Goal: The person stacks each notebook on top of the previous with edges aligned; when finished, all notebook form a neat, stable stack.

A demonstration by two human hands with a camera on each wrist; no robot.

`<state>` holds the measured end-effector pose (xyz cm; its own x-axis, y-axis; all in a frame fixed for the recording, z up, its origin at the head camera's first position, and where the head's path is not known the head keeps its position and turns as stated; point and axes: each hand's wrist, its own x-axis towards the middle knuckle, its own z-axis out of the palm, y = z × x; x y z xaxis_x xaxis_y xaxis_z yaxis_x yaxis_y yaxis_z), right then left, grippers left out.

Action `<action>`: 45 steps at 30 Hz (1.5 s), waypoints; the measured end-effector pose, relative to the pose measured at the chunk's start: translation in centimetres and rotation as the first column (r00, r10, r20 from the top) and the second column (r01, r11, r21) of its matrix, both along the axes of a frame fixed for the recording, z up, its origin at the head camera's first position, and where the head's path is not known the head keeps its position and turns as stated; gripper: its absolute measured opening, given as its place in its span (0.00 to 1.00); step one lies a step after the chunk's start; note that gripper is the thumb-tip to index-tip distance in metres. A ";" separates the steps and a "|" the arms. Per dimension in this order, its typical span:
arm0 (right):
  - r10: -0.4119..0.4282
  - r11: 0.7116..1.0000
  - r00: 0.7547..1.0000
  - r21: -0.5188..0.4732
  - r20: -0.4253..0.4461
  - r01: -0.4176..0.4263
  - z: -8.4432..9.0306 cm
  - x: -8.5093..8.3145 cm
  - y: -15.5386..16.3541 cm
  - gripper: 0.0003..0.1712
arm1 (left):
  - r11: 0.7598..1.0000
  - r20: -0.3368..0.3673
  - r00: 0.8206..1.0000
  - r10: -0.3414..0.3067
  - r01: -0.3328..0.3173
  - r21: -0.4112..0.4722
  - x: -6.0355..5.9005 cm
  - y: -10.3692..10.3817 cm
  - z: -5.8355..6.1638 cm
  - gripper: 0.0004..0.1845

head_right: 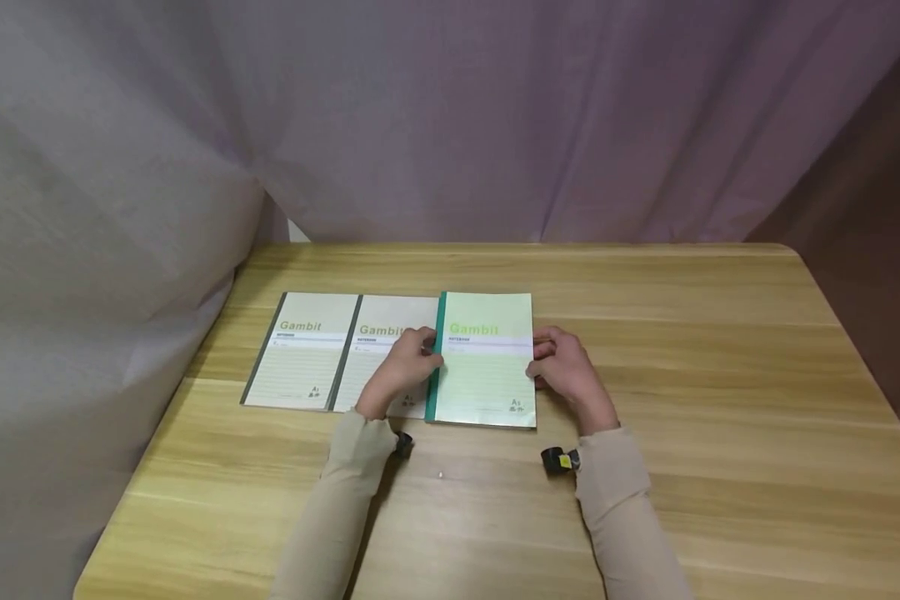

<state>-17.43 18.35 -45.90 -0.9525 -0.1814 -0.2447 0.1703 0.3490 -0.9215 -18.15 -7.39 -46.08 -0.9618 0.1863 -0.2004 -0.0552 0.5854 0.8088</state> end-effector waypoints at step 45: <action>0.020 0.988 0.999 0.154 -0.035 -0.015 -0.5 0.0 -0.5 0.29 | 0.999 0.032 0.999 0.039 -0.039 0.024 0.0 -0.1 0.1 0.16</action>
<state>-17.47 17.88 -46.40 -0.9582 -0.1612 -0.2365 0.1305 0.4894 -0.8623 -18.16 -7.50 -46.01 -0.9618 0.1540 -0.2262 -0.1030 0.5621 0.8206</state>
